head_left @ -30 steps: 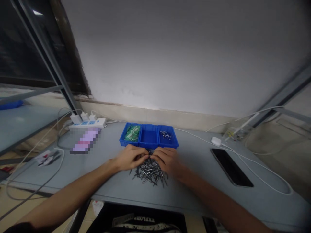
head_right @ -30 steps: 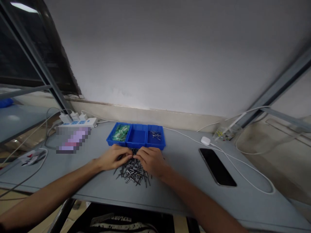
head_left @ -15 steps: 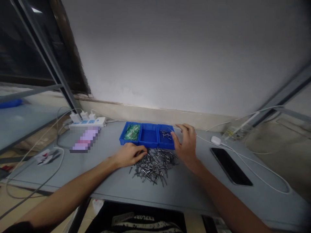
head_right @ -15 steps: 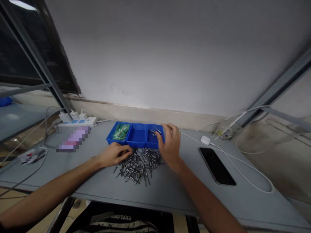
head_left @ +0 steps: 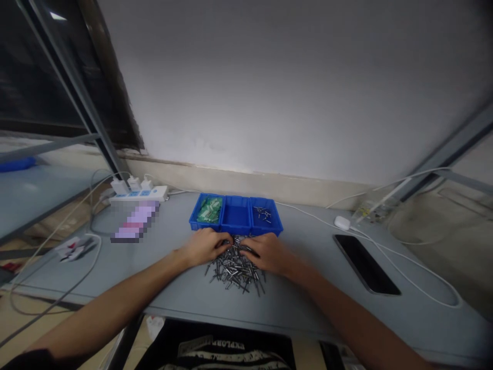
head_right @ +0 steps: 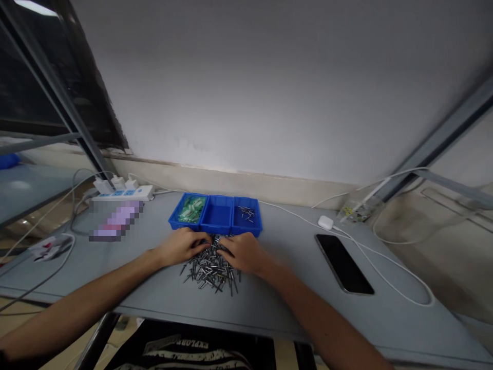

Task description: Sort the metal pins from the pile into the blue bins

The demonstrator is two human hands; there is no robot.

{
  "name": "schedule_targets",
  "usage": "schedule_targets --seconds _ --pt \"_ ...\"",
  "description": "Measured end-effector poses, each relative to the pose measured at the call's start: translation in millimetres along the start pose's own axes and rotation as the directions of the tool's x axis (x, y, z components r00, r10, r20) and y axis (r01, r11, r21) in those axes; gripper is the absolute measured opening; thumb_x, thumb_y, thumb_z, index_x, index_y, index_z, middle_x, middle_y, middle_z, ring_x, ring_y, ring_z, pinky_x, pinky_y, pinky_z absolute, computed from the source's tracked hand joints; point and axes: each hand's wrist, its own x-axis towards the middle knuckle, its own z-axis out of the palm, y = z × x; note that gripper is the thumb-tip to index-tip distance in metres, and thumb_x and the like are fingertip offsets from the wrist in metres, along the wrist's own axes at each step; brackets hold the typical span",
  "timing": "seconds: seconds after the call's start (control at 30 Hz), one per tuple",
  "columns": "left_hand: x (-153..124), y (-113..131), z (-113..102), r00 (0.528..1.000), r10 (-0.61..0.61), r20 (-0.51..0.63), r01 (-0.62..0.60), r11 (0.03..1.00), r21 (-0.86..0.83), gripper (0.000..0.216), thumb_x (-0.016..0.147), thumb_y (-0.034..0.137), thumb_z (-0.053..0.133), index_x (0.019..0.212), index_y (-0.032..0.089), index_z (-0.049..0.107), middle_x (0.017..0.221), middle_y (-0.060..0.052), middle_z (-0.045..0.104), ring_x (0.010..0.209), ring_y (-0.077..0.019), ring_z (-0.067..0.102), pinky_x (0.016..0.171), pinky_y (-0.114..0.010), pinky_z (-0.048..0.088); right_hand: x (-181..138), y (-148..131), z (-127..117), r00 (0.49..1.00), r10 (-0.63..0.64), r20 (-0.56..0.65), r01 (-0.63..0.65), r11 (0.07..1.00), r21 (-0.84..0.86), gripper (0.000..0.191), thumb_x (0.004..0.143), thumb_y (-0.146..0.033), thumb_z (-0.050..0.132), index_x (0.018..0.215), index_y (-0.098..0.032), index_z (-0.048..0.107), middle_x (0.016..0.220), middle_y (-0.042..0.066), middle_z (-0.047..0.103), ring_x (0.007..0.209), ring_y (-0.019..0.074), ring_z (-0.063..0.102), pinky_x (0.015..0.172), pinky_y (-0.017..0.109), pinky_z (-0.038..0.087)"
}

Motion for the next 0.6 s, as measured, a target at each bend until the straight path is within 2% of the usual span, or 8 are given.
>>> schedule_targets --seconds 0.13,0.43,0.5,0.6 --pt "-0.5 -0.7 1.7 1.000 -0.005 0.002 0.005 1.000 0.003 0.014 0.099 0.030 0.061 0.104 0.026 0.074 0.064 0.004 0.066 0.059 -0.0148 0.060 0.057 -0.024 0.032 2.6 -4.0 1.4 0.998 0.026 0.049 -0.025 0.999 -0.021 0.012 0.099 -0.031 0.068 0.096 -0.020 0.069 0.078 0.002 0.074 0.068 0.0166 0.067 0.061 0.028 0.038" --pt "-1.9 3.9 -1.4 0.999 0.014 -0.035 -0.015 0.999 -0.048 0.014 0.099 0.030 0.060 0.104 0.025 0.072 0.061 0.005 0.062 0.057 -0.0125 0.058 0.058 -0.024 0.032 4.4 -6.6 7.2 0.996 0.085 0.036 -0.085 0.996 0.017 0.009 0.099 -0.024 0.067 0.091 -0.021 0.070 0.077 0.001 0.075 0.069 0.0162 0.068 0.062 0.026 0.039" --pt "-2.2 5.5 -2.4 0.999 0.016 -0.047 -0.019 0.998 -0.067 0.015 0.099 0.031 0.059 0.105 0.025 0.072 0.060 0.006 0.060 0.056 -0.0117 0.057 0.059 -0.024 0.033 3.9 -5.5 8.8 0.996 0.092 0.014 -0.093 0.994 0.052 0.009 0.099 -0.022 0.065 0.092 -0.021 0.070 0.081 0.000 0.076 0.071 0.0154 0.069 0.064 0.025 0.040" --pt "-2.9 6.9 -3.2 0.997 0.013 -0.076 -0.020 0.995 -0.100 0.016 0.099 0.032 0.058 0.105 0.025 0.071 0.059 0.007 0.058 0.054 -0.0108 0.055 0.058 -0.024 0.034 3.2 -4.5 10.3 0.991 0.107 -0.085 -0.097 0.988 0.117 0.007 0.098 -0.021 0.064 0.099 -0.021 0.071 0.081 0.000 0.075 0.069 0.0143 0.067 0.064 0.025 0.040"
